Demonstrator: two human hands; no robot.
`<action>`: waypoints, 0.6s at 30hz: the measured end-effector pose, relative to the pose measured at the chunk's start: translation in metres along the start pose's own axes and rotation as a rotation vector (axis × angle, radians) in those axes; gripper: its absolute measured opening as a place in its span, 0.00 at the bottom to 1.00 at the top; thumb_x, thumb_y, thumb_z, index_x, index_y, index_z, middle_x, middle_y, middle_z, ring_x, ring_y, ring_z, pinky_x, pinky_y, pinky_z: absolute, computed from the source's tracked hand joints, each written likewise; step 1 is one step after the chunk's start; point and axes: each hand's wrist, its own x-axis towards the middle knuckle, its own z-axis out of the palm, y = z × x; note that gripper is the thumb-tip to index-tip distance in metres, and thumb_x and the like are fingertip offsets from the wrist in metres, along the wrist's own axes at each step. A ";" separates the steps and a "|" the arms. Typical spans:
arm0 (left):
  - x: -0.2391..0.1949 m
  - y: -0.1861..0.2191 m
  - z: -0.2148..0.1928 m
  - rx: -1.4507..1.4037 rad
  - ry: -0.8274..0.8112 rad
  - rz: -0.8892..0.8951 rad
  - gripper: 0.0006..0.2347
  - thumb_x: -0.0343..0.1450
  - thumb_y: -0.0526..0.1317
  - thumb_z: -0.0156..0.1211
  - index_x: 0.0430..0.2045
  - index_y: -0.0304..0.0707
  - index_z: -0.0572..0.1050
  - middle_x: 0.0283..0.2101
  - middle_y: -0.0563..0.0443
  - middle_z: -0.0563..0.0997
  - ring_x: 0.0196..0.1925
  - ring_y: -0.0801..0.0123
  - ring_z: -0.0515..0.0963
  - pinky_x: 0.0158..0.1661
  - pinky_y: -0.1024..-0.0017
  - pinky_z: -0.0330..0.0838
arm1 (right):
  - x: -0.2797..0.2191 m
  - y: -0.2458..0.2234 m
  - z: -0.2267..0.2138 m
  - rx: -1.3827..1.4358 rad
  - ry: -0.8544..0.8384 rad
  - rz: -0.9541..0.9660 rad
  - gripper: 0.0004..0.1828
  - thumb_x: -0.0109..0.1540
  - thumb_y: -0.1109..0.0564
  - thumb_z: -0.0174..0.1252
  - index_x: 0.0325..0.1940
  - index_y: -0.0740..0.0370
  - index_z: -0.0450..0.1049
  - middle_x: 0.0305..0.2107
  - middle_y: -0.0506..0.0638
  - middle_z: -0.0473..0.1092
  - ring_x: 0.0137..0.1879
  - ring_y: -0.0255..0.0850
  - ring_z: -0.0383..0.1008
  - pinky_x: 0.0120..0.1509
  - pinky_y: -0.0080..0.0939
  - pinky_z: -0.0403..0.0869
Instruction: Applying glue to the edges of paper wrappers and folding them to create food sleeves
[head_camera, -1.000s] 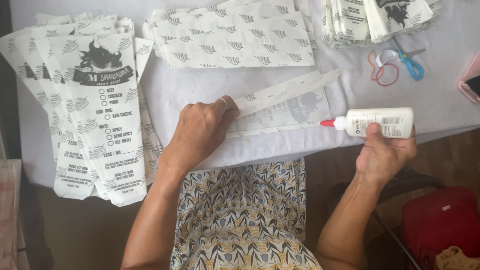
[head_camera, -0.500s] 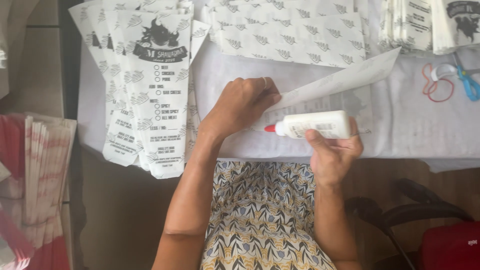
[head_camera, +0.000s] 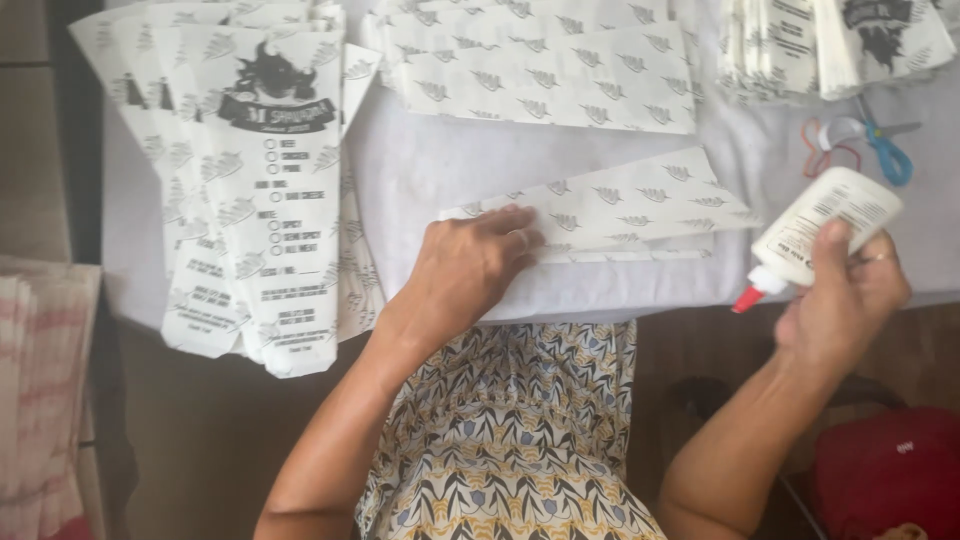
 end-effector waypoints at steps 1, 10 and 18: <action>-0.002 0.002 0.002 -0.010 -0.004 0.009 0.03 0.66 0.36 0.70 0.31 0.44 0.86 0.41 0.44 0.87 0.46 0.53 0.86 0.42 0.58 0.82 | 0.004 -0.006 -0.001 -0.010 0.010 0.000 0.18 0.78 0.57 0.58 0.68 0.72 0.66 0.57 0.62 0.72 0.65 0.47 0.75 0.71 0.42 0.76; -0.006 0.010 0.003 0.056 0.075 0.084 0.01 0.68 0.36 0.70 0.26 0.43 0.86 0.43 0.39 0.86 0.51 0.50 0.84 0.50 0.57 0.81 | -0.018 -0.064 0.039 -0.634 -0.145 -0.591 0.03 0.71 0.66 0.71 0.46 0.68 0.83 0.50 0.65 0.76 0.57 0.63 0.75 0.66 0.62 0.71; -0.002 0.019 -0.003 0.064 0.099 0.085 0.01 0.65 0.33 0.72 0.26 0.41 0.86 0.42 0.35 0.86 0.50 0.46 0.84 0.51 0.54 0.79 | -0.032 -0.082 0.078 -0.325 -0.420 -0.611 0.04 0.62 0.71 0.66 0.40 0.68 0.83 0.40 0.60 0.80 0.52 0.62 0.81 0.57 0.56 0.81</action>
